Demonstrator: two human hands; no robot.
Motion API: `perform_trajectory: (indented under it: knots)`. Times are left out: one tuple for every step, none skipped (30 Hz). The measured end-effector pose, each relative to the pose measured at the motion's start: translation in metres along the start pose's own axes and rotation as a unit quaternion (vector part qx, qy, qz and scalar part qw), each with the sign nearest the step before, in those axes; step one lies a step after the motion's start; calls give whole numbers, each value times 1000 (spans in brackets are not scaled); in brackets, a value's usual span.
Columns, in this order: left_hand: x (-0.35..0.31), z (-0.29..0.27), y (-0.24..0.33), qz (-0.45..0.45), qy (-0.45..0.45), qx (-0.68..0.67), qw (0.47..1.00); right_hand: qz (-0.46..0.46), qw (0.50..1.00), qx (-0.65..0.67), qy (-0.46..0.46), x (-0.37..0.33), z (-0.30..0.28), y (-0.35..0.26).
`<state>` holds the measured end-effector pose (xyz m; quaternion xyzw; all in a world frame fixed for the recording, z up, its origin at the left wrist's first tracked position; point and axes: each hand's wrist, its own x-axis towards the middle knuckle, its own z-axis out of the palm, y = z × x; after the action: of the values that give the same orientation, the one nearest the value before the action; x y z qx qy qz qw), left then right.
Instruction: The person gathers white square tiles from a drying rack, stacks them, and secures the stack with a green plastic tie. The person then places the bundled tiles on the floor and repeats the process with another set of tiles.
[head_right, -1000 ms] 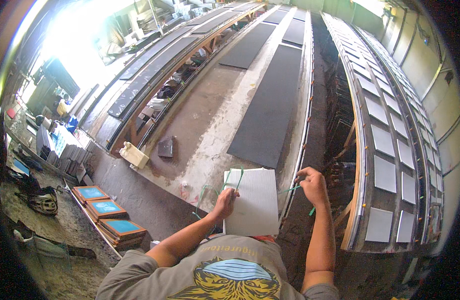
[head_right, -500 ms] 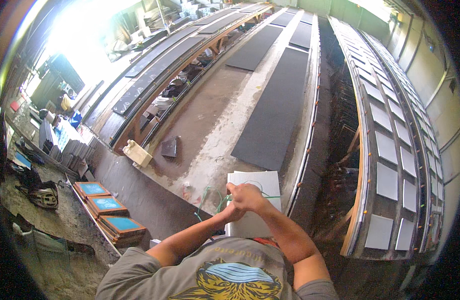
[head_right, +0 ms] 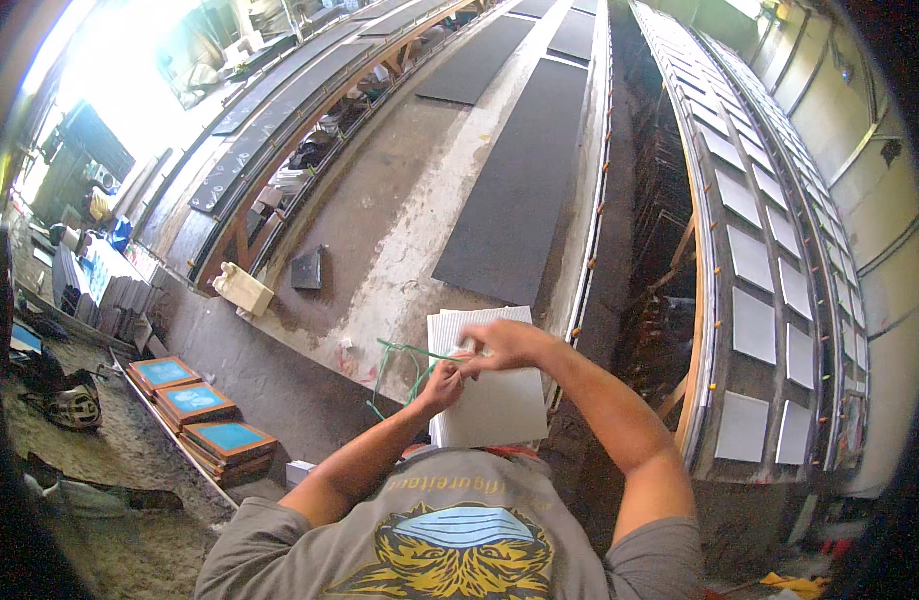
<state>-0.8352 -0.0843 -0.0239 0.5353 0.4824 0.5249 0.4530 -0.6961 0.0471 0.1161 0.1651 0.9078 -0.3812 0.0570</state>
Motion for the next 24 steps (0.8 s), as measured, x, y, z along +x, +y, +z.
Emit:
perform_trajectory:
  knots:
    - [-3,0,-7,1,2,-11,1000,7,988,-155,-22,-16,-3,5]
    - [-4,1,-6,3,7,-11,1000,16,952,-303,-43,-36,-8,11]
    - [-4,0,-2,4,12,-8,1000,34,937,-344,-39,-50,-19,23]
    - [-4,1,1,7,13,-7,1000,56,920,-385,-36,-65,-35,35]
    - [-6,-2,1,-7,12,-19,1000,72,912,-404,7,-79,-58,40]
    - [-6,-3,2,-12,15,-11,1000,92,900,-423,48,-98,-82,40]
    - [-6,-3,2,-15,15,-5,1000,110,890,-423,126,-121,-102,44]
    - [-5,-2,3,-18,16,1,1000,128,875,-422,203,-145,-116,51]
    - [-6,-2,4,-27,15,5,1000,198,862,-401,240,-169,-122,64]
    - [-6,-1,8,-28,18,-9,999,267,843,-378,275,-192,-126,75]
    - [-5,0,12,-29,22,-23,999,363,810,-369,277,-211,-123,85]
    - [-5,0,14,-30,25,-37,999,455,768,-356,276,-228,-113,94]
    - [-3,1,12,-30,14,-35,999,490,728,-392,276,-244,-95,109]
    - [-2,2,9,-30,1,-33,999,524,684,-426,275,-258,-68,131]
    - [-2,1,7,-31,-6,-29,999,552,641,-459,272,-264,-53,143]
    - [-3,-3,8,-33,-2,-23,999,544,657,-439,281,-228,-46,110]
    - [-5,-6,10,-35,-3,-18,999,498,757,-298,301,-189,-51,63]
    - [-5,-6,11,-36,-8,-14,999,388,824,-247,330,-158,-42,28]
    - [-3,-6,10,-33,-19,-4,999,206,879,-215,373,-135,-16,27]
    - [-2,-6,9,-33,-30,8,999,52,897,-188,398,-107,13,28]
    - [-1,-7,9,-31,-38,21,999,-14,917,-147,370,-80,35,16]
    - [-1,-6,10,-47,-25,-7,999,-28,938,-125,321,-60,52,5]
    - [-3,-4,11,-64,-11,-34,997,10,942,-154,299,-46,65,-2]
    - [-4,-3,12,-79,3,-62,995,27,935,-147,323,-45,79,1]
